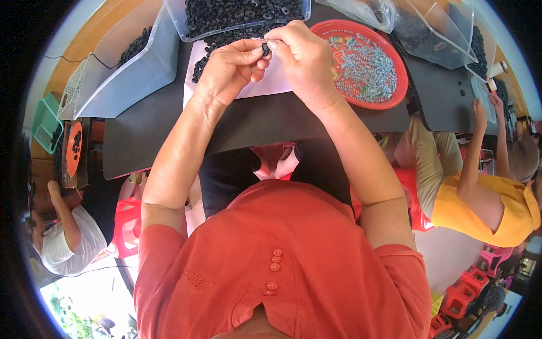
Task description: The recorder is manually assembling small black plastic components with small silver decorative beads.
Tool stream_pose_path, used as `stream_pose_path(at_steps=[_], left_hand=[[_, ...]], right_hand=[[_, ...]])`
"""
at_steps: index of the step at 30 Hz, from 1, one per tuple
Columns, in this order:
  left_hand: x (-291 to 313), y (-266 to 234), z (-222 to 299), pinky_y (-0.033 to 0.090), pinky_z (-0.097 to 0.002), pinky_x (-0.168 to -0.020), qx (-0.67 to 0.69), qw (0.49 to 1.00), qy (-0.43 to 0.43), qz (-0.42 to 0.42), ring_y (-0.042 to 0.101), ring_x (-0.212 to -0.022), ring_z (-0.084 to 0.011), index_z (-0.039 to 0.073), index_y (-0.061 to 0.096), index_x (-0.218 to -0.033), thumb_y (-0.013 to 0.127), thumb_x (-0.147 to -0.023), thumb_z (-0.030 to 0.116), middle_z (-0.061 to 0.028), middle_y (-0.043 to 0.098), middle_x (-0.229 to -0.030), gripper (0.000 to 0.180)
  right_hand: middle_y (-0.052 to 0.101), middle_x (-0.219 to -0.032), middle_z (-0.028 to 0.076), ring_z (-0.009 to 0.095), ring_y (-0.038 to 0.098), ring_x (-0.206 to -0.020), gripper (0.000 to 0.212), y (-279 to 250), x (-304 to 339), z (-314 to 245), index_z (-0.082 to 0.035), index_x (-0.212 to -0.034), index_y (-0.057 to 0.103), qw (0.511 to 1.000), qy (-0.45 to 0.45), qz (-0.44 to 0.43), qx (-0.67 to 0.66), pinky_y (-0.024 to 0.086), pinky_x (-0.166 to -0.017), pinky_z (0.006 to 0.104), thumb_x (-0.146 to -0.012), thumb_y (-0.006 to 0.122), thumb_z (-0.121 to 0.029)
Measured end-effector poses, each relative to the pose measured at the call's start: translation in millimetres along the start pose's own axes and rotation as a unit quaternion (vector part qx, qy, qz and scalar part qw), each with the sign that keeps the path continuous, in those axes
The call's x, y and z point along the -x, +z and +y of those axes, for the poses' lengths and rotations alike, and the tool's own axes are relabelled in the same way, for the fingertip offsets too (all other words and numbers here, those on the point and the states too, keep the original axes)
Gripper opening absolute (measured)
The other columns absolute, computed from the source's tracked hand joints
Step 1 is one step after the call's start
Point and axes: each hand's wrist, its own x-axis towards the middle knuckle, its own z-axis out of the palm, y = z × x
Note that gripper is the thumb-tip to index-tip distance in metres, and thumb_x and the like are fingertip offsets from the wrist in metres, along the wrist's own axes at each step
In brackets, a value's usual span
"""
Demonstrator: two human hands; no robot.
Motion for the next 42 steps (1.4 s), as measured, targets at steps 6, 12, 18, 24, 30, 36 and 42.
stream_pose_path(at_steps=[6,12,18,24,30,36,42], left_hand=[[-7.8,-16.1,-6.4,0.048,-0.0304,-0.057,0.052,0.998,0.013,0.02,0.06,-0.07,-0.0202,-0.012,0.059,-0.102,0.058,-0.088,-0.001,-0.0151,0.063,-0.084,0.017],[-19.6,-47.2,26.2,0.043,-0.0282,-0.065,0.085,0.983,0.16,0.036,0.053,-0.076,-0.0182,-0.006,0.057,-0.102,0.052,-0.095,0.009,-0.0105,0.058,-0.087,0.017],[-22.4,-50.8,31.6,0.047,-0.0307,-0.062,0.094,0.976,0.16,0.113,0.058,-0.071,-0.0196,-0.003,0.06,-0.097,0.056,-0.091,0.007,-0.0099,0.062,-0.082,0.012],[-21.7,-61.3,25.3,0.051,-0.0313,-0.068,0.043,0.975,0.153,0.155,0.06,-0.081,-0.0221,-0.005,0.057,-0.104,0.056,-0.093,0.008,-0.0127,0.061,-0.092,0.016],[-23.5,-60.1,22.6,0.052,-0.0306,-0.068,0.036,0.979,0.127,0.154,0.061,-0.081,-0.0217,-0.004,0.058,-0.102,0.057,-0.092,0.007,-0.0127,0.062,-0.092,0.014],[-12.8,-33.8,24.3,0.051,-0.0329,-0.069,0.02,0.958,0.178,0.225,0.063,-0.079,-0.0212,-0.006,0.06,-0.1,0.059,-0.089,0.003,-0.0128,0.064,-0.088,0.014],[-13.1,-31.3,23.0,0.054,-0.042,-0.075,0.134,0.961,0.147,0.193,0.064,-0.083,-0.0291,-0.004,0.055,-0.101,0.053,-0.092,0.005,-0.0196,0.063,-0.091,0.013]], right_hand=[[0.06,-0.082,0.011,0.026,0.063,-0.073,0.017,8.3,7.5,-9.4,-0.003,-0.1,0.065,0.997,-0.041,-0.04,0.048,0.05,-0.063,0.0335,-0.082,0.063,-0.004],[0.064,-0.077,0.005,0.013,0.059,-0.069,0.015,1.3,-31.3,11.3,-0.002,-0.098,0.064,0.992,0.118,0.013,-0.035,0.046,-0.061,0.0267,-0.084,0.064,-0.008],[0.069,-0.083,0.009,0.028,0.066,-0.081,0.014,37.9,-43.7,42.2,-0.012,-0.087,0.072,0.939,0.066,-0.208,0.266,0.051,-0.071,0.0382,-0.078,0.063,-0.018],[0.066,-0.077,0.015,0.035,0.065,-0.079,0.011,71.4,-29.3,42.0,-0.009,-0.076,0.067,0.899,0.044,-0.289,0.327,0.05,-0.067,0.0479,-0.077,0.059,-0.017],[0.065,-0.078,0.017,0.038,0.063,-0.077,0.012,75.2,-18.4,55.9,-0.006,-0.079,0.066,0.919,-0.02,-0.231,0.319,0.049,-0.066,0.0479,-0.076,0.06,-0.016],[0.062,-0.071,-0.001,0.005,0.055,-0.063,0.008,59.8,-35.8,9.5,-0.005,-0.082,0.068,0.918,0.313,-0.161,-0.186,0.042,-0.056,0.0192,-0.084,0.069,-0.013],[0.064,-0.076,0.003,0.008,0.057,-0.066,0.005,97.5,-4.0,-19.9,0.0,-0.086,0.068,0.926,0.264,-0.041,-0.267,0.047,-0.057,0.021,-0.086,0.064,-0.004]])
